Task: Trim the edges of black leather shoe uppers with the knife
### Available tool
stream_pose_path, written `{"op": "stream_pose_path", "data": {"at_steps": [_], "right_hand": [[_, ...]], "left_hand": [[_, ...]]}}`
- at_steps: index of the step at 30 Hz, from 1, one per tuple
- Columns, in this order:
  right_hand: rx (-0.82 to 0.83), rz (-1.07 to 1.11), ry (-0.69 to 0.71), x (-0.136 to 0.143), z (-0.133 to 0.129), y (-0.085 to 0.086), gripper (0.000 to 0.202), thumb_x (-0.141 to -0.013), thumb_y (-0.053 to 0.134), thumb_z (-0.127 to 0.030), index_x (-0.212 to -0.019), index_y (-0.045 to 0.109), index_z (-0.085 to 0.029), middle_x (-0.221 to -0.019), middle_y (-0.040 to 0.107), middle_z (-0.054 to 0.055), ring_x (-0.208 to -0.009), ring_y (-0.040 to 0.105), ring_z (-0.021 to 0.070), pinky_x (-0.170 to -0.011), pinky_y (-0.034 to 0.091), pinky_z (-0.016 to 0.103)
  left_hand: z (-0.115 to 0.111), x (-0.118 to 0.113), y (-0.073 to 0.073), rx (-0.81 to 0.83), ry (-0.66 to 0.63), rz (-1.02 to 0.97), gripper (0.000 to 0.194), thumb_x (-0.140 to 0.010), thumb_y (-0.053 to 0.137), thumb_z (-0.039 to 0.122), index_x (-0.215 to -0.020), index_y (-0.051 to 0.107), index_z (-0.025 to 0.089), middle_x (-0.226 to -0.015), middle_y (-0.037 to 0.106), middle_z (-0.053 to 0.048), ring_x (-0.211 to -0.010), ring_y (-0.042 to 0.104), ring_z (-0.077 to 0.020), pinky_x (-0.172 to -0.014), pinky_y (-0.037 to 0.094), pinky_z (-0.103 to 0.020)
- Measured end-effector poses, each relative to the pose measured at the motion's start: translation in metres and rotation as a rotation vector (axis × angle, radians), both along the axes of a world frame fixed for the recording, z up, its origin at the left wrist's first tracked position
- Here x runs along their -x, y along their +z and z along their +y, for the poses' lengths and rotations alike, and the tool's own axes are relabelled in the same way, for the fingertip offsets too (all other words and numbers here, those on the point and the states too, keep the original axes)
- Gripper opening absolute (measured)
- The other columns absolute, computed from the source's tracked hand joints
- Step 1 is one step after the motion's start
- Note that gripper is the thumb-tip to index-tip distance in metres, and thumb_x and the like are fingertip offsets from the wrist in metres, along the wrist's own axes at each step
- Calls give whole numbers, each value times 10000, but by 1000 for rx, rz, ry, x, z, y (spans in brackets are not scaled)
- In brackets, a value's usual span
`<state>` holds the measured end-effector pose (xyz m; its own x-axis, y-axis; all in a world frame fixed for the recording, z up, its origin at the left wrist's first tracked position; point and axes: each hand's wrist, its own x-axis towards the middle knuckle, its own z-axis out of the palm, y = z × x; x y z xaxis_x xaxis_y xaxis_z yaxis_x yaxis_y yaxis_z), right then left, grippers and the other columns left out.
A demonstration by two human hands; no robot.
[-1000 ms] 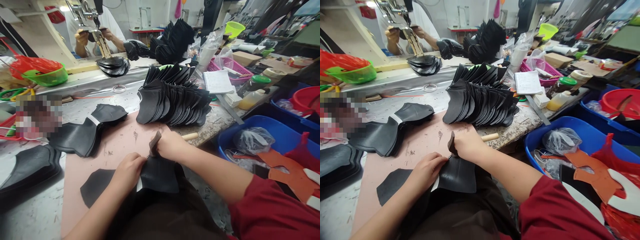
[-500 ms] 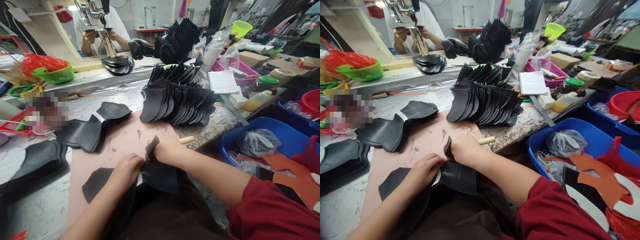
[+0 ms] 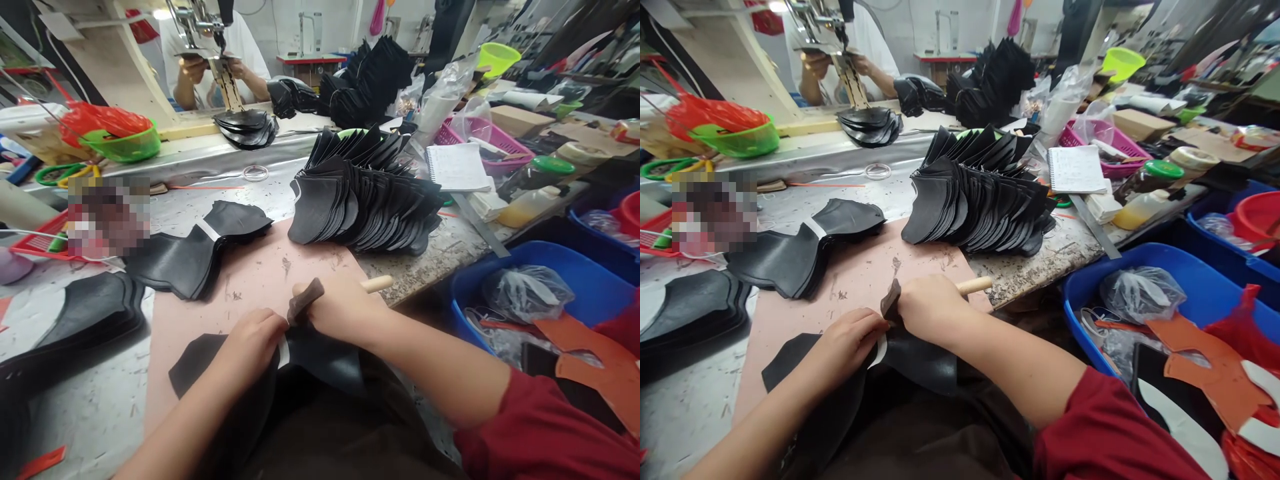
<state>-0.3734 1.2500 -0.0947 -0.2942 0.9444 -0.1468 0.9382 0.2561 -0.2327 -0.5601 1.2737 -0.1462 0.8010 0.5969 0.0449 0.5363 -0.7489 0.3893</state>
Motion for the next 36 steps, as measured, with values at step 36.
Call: {"op": "stream_pose_path", "data": {"at_steps": [36], "right_hand": [[7,-52,110,38,-5,6,162,-756,443,-153,-787,595,-197,-696,653,24,-608,576,170,-507,303,261]], "left_hand": [[10,42,0,66,-85,-21,334,-864,312,219,-879,645,228,-771,581,-25,-711,508,-144,-634,399,-249]]}}
